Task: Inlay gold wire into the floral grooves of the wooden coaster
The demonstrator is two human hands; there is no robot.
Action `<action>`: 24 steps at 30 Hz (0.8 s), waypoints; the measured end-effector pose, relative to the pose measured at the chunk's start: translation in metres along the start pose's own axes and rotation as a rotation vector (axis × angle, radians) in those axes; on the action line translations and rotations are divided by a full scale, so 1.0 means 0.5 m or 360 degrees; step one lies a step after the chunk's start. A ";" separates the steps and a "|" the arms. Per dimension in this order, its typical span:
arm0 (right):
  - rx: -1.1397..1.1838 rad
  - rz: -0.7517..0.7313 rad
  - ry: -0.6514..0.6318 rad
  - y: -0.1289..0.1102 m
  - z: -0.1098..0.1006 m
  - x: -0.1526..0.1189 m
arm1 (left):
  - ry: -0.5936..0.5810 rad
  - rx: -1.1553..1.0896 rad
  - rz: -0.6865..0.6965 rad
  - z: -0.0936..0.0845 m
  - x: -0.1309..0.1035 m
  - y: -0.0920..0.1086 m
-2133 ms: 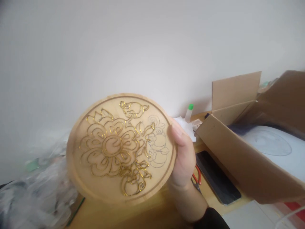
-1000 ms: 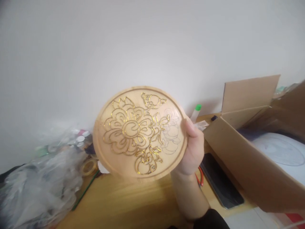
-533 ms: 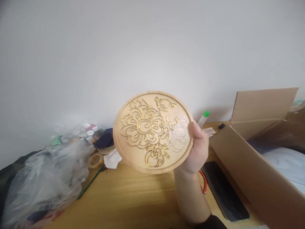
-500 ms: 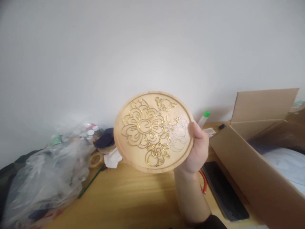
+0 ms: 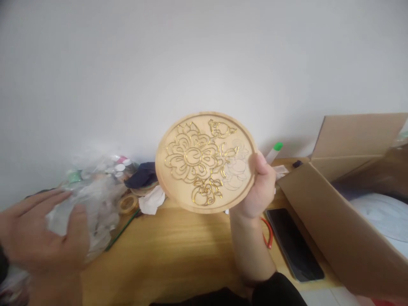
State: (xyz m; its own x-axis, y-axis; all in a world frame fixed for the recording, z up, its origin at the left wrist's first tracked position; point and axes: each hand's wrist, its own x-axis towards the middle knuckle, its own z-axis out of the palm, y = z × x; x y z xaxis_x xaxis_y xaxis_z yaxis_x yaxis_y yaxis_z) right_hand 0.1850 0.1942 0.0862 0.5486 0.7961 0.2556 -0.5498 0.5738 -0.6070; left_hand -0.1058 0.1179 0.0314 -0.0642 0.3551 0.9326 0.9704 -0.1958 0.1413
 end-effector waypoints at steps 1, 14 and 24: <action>0.0001 -0.0008 0.0003 0.001 0.002 -0.001 | -0.0037 -0.0005 0.0138 0.009 0.014 0.023; -0.0078 -0.0006 -0.0042 0.021 0.007 -0.007 | -0.0230 -0.0437 0.0523 0.059 0.067 0.248; -0.0105 0.0040 -0.0019 0.019 0.014 -0.015 | -0.0249 -0.0432 0.0570 0.088 0.054 0.246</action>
State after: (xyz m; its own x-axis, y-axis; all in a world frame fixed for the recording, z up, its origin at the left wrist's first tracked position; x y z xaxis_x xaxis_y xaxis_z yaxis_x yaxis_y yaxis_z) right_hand 0.1711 0.1949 0.0834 0.5274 0.8126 0.2482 -0.5205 0.5399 -0.6615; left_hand 0.0222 0.1437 0.0596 0.3194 0.3511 0.8802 0.8280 -0.5552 -0.0790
